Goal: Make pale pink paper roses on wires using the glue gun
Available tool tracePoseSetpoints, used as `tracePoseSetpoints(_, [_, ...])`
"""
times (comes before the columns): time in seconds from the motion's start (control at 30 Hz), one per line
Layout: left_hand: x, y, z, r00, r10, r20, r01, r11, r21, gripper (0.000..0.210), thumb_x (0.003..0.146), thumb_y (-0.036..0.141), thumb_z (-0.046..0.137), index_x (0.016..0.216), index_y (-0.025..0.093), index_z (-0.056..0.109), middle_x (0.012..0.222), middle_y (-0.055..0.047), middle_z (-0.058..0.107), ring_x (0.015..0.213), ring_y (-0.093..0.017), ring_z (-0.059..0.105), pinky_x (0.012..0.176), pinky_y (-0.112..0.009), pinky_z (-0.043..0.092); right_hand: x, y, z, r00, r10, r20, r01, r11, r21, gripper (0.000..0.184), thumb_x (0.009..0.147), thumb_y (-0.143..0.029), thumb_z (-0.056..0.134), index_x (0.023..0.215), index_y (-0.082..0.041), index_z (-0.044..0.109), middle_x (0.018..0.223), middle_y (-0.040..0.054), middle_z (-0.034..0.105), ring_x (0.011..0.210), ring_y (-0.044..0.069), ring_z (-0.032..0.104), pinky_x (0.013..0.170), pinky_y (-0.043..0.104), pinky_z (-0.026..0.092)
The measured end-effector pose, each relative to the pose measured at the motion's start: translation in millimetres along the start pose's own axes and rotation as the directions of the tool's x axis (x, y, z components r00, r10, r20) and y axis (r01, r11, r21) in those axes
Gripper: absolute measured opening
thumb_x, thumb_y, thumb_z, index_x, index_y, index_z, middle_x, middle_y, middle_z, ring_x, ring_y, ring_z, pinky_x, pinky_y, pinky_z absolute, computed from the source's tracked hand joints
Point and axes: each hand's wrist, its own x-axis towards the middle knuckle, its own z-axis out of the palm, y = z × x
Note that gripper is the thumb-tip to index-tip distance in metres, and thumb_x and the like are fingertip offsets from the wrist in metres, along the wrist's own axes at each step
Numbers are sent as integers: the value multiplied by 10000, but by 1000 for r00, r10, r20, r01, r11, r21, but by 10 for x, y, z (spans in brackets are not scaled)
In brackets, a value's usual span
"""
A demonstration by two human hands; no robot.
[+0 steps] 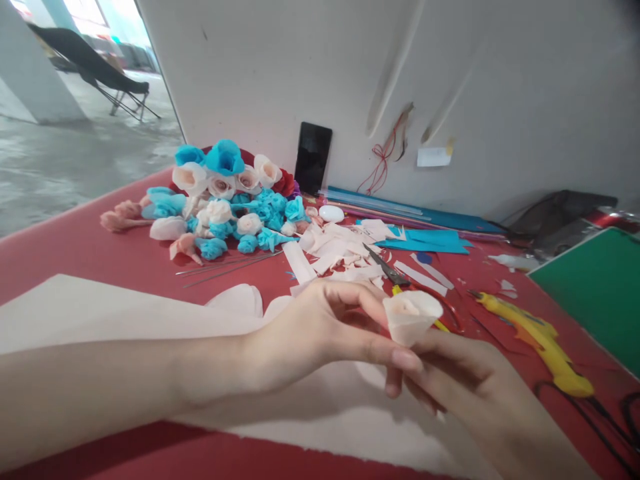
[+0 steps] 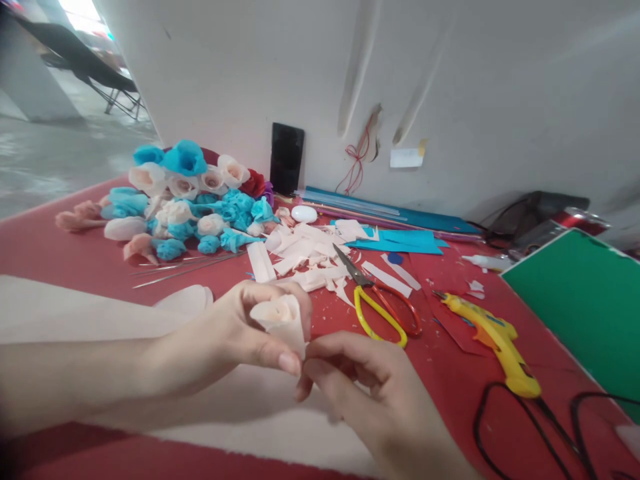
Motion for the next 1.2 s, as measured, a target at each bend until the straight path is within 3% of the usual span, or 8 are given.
tracePoseSetpoints(0.23, [-5,-22,-30,997,-26,67,27,1000,-9,74,744,86,670,677,117,659,646,19,588,668,-74,609,702,-200,512,-11,-72,118,986,-8,-166,0,999,-43,239,826,-345,569,634,-228,653,540,-32,490,500,59,424,465,104,371])
tracePoseSetpoints(0.43, [1,-41,-46,996,-53,73,53,999,-6,82,722,103,690,676,119,625,636,23,586,656,-75,602,684,-196,500,-13,-92,166,987,28,-161,-29,1000,-1,237,821,-348,550,635,-239,649,506,-46,409,480,58,358,459,127,332])
tracePoseSetpoints(0.57, [6,-45,-50,997,-52,51,51,998,27,122,699,74,697,659,132,597,613,33,591,629,-64,577,663,-175,489,-25,-97,170,986,15,-166,-28,997,-75,205,818,-330,545,656,-260,649,516,-58,428,480,48,351,465,115,311])
tracePoseSetpoints(0.77, [-1,-47,-54,1000,3,8,-3,995,95,132,688,57,700,654,139,603,634,42,597,652,-53,569,657,-146,479,7,-20,57,989,-111,-95,85,964,-251,147,800,-202,558,774,-287,675,667,-63,600,590,76,528,533,117,404])
tracePoseSetpoints(0.87, [1,-26,-35,999,-8,-33,11,995,95,137,662,54,719,703,150,631,687,57,597,659,-36,566,631,-120,467,42,-1,-5,968,-241,-71,198,905,-377,129,834,-213,574,819,-285,681,671,-49,613,583,81,568,514,102,438])
tracePoseSetpoints(0.93, [3,-15,-28,997,37,-66,-24,982,186,148,655,63,724,746,168,673,769,53,606,696,-41,572,639,-127,470,62,-11,-23,946,-310,-91,245,872,-425,147,824,-185,582,824,-288,686,645,-55,608,552,70,569,504,81,450])
tracePoseSetpoints(1.1, [-8,-15,-39,961,256,-100,-160,817,553,109,661,100,739,756,154,735,848,-1,638,790,-103,596,735,-212,494,128,-36,-32,894,-414,-171,301,838,-455,170,740,-125,587,759,-255,694,658,-64,654,550,67,605,520,61,477])
tracePoseSetpoints(1.2, [-19,24,-46,895,444,51,-320,555,768,93,681,103,730,773,121,735,794,-33,704,767,-120,592,753,-243,477,124,-14,-53,860,-466,-209,303,795,-525,145,810,-188,571,888,-259,670,910,-28,673,796,119,644,654,130,527])
